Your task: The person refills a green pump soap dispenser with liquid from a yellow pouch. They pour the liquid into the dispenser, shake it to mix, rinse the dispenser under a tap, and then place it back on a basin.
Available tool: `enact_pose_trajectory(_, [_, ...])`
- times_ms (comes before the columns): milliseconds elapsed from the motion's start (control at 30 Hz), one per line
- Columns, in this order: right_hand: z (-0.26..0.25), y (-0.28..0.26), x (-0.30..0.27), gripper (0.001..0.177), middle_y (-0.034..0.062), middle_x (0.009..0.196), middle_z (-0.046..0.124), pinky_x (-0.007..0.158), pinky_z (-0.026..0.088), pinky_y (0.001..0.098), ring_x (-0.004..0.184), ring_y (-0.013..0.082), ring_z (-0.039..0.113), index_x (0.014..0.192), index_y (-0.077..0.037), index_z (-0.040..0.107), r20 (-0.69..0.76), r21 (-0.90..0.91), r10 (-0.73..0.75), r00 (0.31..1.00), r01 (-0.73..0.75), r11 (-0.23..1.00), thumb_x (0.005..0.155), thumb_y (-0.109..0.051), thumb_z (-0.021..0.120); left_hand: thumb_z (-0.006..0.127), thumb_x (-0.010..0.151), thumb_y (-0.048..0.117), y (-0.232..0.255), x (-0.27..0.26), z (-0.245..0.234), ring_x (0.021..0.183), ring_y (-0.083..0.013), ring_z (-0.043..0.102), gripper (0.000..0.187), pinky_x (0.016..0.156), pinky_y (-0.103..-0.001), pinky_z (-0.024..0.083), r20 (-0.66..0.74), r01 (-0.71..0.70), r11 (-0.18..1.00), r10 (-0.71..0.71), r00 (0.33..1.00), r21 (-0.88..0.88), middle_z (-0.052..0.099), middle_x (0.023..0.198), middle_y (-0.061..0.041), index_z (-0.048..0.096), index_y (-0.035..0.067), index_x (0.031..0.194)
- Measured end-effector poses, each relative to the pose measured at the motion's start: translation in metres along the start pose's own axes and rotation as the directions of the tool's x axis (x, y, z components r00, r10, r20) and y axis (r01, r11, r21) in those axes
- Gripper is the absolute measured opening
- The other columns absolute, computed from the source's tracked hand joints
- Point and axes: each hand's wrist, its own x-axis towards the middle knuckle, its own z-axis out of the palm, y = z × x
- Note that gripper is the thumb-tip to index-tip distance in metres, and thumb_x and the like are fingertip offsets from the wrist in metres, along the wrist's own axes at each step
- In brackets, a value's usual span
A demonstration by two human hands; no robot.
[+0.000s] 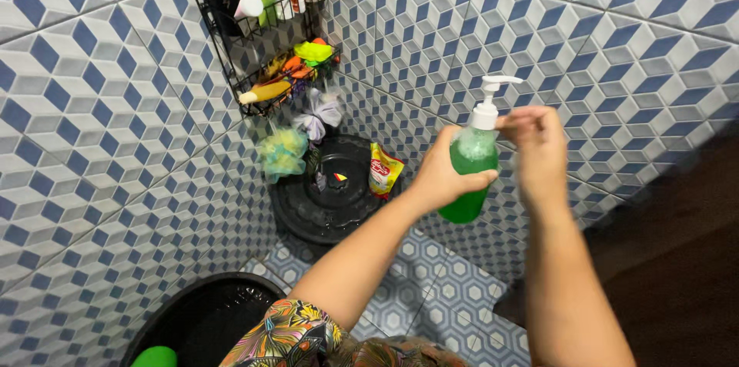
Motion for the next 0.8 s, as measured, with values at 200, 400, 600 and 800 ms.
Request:
enact_pose_trajectory(200, [-0.031, -0.033, 0.031, 0.101, 0.0317, 0.16, 0.042, 0.127, 0.028, 0.0539, 0.154, 0.0395, 0.037, 0.16, 0.004, 0.035, 0.756, 0.552, -0.291, 0.586, -0.332, 0.765, 0.09, -0.054, 0.078, 0.084, 0.081, 0.031, 0.011, -0.014, 0.005, 0.104, -0.029, 0.069, 0.073, 0.097, -0.045, 0.057, 0.626, 0.476, 0.506, 0.177, 0.759, -0.72, 0.066, 0.115, -0.019, 0.048, 0.0, 0.137])
enact_pose_trajectory(400, [-0.026, -0.033, 0.048, 0.073, 0.037, 0.148, 0.047, 0.136, 0.011, 0.0594, 0.154, 0.0468, 0.031, 0.157, 0.011, 0.032, 0.844, 0.536, -0.482, 0.235, -0.409, 0.738, 0.103, -0.024, 0.067, 0.082, 0.086, 0.034, 0.012, -0.026, 0.037, 0.104, -0.0298, 0.071, 0.069, 0.098, -0.043, 0.058, 0.691, 0.523, 0.491, 0.263, 0.673, -0.697, 0.068, 0.115, -0.021, 0.052, -0.008, 0.133])
enact_pose_trajectory(600, [-0.047, -0.008, 0.034, 0.053, 0.0357, 0.127, 0.064, 0.122, 0.037, 0.057, 0.14, 0.0474, 0.053, 0.144, 0.02, 0.049, 0.781, 0.402, -0.022, 0.624, -0.475, 0.783, 0.103, -0.013, 0.054, 0.084, 0.077, 0.028, 0.006, -0.023, 0.046, 0.123, -0.0321, 0.061, 0.082, 0.106, -0.046, 0.05, 0.332, 0.099, 0.933, 0.023, 0.943, -0.345, 0.061, 0.128, -0.018, 0.045, -0.001, 0.144])
enact_pose_trajectory(800, [-0.014, 0.045, 0.014, 0.049, 0.0177, 0.126, 0.067, 0.1, 0.051, 0.0465, 0.123, 0.0359, 0.065, 0.135, 0.011, 0.051, 0.092, 0.301, 0.294, 0.951, -0.308, 0.902, 0.104, -0.027, 0.052, 0.088, 0.064, 0.029, -0.002, -0.016, 0.069, 0.106, -0.045, 0.065, 0.084, 0.094, -0.052, 0.048, -0.236, 0.06, 0.845, 0.08, 0.969, 0.532, 0.067, 0.112, -0.025, 0.044, 0.0, 0.129])
